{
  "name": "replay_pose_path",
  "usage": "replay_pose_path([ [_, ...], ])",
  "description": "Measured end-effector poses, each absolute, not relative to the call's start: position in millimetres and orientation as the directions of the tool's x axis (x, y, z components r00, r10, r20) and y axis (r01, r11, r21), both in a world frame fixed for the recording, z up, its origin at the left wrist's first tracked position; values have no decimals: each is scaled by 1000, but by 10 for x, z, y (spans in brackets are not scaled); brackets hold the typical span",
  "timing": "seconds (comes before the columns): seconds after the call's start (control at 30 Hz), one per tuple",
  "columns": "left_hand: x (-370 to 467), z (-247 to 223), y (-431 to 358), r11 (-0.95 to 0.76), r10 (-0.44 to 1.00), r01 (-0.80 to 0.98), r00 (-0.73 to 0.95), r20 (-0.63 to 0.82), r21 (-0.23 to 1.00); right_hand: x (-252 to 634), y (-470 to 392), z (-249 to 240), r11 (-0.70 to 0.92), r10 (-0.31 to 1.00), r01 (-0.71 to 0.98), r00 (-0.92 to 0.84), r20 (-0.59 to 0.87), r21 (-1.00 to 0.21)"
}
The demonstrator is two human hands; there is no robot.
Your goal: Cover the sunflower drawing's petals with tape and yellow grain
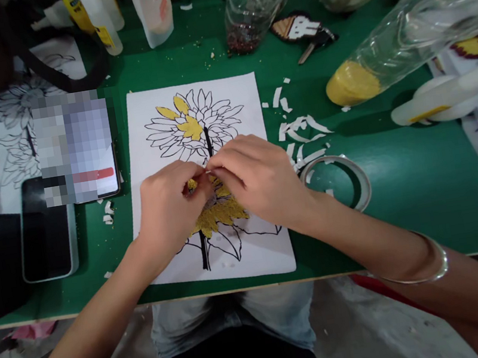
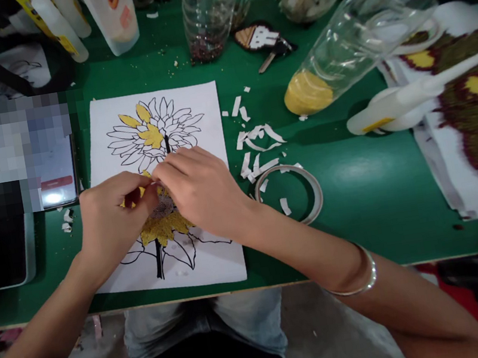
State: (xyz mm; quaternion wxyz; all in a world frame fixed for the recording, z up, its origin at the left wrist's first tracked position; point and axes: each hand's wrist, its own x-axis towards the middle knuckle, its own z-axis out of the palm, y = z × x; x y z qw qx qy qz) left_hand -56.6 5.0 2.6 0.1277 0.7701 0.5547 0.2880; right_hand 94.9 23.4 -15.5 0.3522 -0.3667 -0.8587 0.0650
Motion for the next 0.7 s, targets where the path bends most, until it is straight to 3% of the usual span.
replay_pose_path([
  [0.2,-563,28,48,-341,935,730,199,293,592,953,218,-135,716,691,555,-476,544,-423],
  [0.33,-561,43,50,-317,947,632,170,273,707,951,191,-100,693,720,510,-447,531,-509],
  [0.47,-551,88,51,-238,971,523,146,189,819,930,160,-79,685,728,447,-400,556,-575],
  [0.7,-555,25,84,-47,988,208,151,15,977,893,129,-95,724,685,414,-345,641,-552],
])
